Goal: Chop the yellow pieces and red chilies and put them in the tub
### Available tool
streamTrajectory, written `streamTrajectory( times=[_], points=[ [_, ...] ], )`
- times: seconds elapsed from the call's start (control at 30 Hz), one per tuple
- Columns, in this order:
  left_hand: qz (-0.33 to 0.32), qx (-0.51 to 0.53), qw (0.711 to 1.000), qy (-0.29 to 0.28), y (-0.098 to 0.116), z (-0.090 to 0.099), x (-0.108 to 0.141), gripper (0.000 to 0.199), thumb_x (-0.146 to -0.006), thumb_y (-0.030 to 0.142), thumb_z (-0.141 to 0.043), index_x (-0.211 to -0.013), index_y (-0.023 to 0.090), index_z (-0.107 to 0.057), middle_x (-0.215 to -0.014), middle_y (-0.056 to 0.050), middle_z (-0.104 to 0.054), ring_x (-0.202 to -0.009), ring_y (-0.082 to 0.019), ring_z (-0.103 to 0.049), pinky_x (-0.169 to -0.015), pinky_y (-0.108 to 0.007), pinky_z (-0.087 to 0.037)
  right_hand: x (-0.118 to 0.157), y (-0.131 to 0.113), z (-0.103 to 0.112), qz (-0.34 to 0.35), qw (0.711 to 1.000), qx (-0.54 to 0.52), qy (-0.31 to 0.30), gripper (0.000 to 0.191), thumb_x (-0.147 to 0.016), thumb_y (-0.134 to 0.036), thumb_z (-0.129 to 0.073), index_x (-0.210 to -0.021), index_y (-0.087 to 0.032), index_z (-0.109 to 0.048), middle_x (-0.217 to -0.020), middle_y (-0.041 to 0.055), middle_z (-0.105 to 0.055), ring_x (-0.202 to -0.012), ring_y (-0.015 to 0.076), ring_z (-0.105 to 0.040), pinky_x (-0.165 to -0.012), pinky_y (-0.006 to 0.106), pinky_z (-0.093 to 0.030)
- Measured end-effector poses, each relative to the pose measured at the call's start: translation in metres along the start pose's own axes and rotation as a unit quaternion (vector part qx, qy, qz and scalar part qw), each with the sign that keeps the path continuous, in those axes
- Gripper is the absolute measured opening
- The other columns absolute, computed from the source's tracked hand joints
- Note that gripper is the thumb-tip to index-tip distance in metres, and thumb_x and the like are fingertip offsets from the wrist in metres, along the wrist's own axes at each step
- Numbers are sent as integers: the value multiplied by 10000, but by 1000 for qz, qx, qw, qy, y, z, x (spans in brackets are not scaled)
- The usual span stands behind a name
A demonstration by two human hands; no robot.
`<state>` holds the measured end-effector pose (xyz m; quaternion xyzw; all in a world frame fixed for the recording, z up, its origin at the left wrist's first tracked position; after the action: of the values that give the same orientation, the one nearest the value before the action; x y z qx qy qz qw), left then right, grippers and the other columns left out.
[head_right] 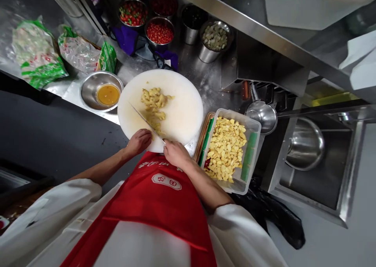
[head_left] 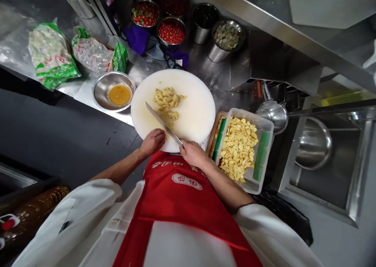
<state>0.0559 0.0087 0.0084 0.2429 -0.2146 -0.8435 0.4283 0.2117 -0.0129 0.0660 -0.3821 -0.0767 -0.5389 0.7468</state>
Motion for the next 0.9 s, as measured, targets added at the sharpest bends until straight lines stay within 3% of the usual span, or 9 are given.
streamTrajectory(
  times=[0.13, 0.27, 0.43, 0.53, 0.7, 0.9],
  points=[
    [-14, 4, 1000, 0, 2, 5, -26, 202, -960, 226, -487, -969, 188, -685, -1020, -95, -668, -983, -214, -618, -905, -387, -556, 29, 27, 27, -30, 991, -82, 105, 312, -985, -308, -408, -1196, -178, -598, -943, 80, -740, -812, 206, -672, -736, 264, -429],
    [66, -47, 996, 23, -11, 19, -77, 173, -929, 231, -524, -987, 172, -675, -1079, -134, -636, -1026, -272, -579, -919, -449, -516, 58, 64, 43, -109, 964, -143, 195, 306, -957, -405, -416, -1056, -183, -601, -774, 66, -705, -668, 204, -641, -623, 265, -422],
    [191, -169, 962, -92, -20, 7, -122, 228, -867, 328, -638, -980, 134, -672, -1086, -202, -611, -1038, -377, -567, -878, -525, -483, 77, 90, 40, -155, 933, -212, 246, 270, -925, -454, -426, -928, -214, -549, -627, 22, -639, -576, 192, -618, -569, 256, -426],
    [216, -185, 951, -118, -17, -2, -125, 254, -865, 327, -641, -1046, 149, -643, -1095, -199, -612, -1039, -374, -580, -858, -499, -483, 81, 94, 28, -164, 926, -238, 242, 256, -920, -469, -429, -884, -231, -517, -553, -8, -592, -510, 183, -593, -541, 256, -422],
    [229, -136, 957, -114, -23, -7, -119, 269, -789, 251, -695, -1013, 162, -576, -1043, -174, -616, -995, -332, -587, -825, -434, -474, 79, 92, 11, -158, 932, -246, 215, 265, -924, -489, -415, -851, -245, -489, -485, -23, -546, -464, 186, -562, -491, 257, -382],
    [216, -97, 963, -129, -21, -14, -117, 235, -757, 149, -640, -959, 174, -523, -1007, -160, -597, -959, -336, -583, -818, -454, -457, 75, 89, 4, -149, 941, -232, 197, 285, -930, -484, -411, -915, -232, -543, -506, -8, -573, -501, 203, -590, -507, 265, -393]
  ],
)
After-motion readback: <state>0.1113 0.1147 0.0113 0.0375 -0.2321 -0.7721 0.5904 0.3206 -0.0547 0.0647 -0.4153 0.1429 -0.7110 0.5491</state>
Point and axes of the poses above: each hand's wrist, its own x-axis away from the middle knuckle, its own z-axis out of the back of the hand, y = z × x, the point moved 8 cm from there along -x, towards the middle knuckle
